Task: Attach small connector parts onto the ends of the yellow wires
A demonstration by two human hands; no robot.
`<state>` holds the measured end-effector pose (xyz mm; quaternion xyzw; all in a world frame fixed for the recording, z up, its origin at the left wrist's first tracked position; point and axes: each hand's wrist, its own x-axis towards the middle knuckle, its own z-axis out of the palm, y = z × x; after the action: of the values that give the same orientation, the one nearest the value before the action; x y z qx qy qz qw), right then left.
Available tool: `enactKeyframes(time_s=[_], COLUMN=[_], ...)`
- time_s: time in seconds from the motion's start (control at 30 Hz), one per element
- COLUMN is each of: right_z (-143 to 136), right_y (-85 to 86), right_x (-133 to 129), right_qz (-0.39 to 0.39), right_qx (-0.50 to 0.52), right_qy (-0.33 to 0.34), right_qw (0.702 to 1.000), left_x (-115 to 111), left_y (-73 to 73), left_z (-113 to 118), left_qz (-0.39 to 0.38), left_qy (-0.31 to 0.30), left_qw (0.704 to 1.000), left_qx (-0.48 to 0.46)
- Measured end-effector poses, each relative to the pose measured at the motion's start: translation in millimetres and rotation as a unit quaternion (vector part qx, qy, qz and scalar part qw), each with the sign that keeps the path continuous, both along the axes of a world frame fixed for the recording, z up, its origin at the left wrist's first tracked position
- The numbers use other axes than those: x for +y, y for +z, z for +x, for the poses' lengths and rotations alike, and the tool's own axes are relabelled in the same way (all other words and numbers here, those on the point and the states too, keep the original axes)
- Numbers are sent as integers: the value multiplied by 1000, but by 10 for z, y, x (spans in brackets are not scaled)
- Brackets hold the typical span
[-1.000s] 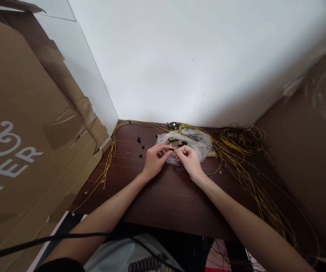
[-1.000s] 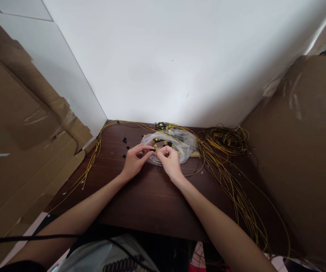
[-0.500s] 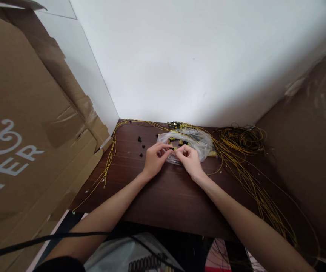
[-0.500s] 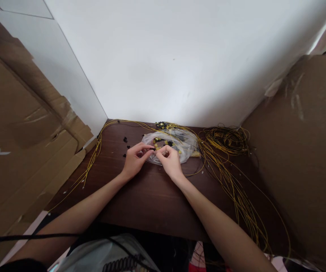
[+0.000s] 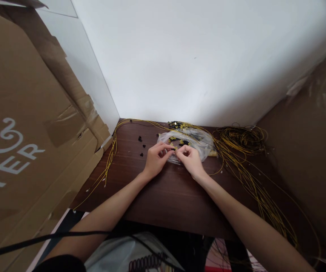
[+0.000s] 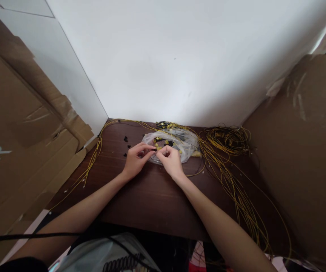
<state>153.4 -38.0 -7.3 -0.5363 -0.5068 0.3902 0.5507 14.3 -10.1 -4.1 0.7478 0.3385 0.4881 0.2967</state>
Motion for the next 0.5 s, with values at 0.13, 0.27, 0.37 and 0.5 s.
enactKeyframes(time_s=[0.13, 0.27, 0.37, 0.5], right_z=[-6, -9, -8, -4], right_y=[14, 30, 41, 32], right_x=[-6, -14, -21, -9], right_qz=[-6, -8, -5, 2], right_qx=[15, 28, 36, 59], right_qy=[5, 15, 22, 15], right_qw=[1000, 999, 999, 998], left_x=[0, -6, -1, 21], left_y=[0, 7, -2, -36], left_z=[-5, -6, -7, -9], left_qz=[4, -8, -27, -60], left_qy=[-7, -7, -1, 12], left_qw=[1000, 1000, 1000, 998], left_qx=[4, -2, -12, -26])
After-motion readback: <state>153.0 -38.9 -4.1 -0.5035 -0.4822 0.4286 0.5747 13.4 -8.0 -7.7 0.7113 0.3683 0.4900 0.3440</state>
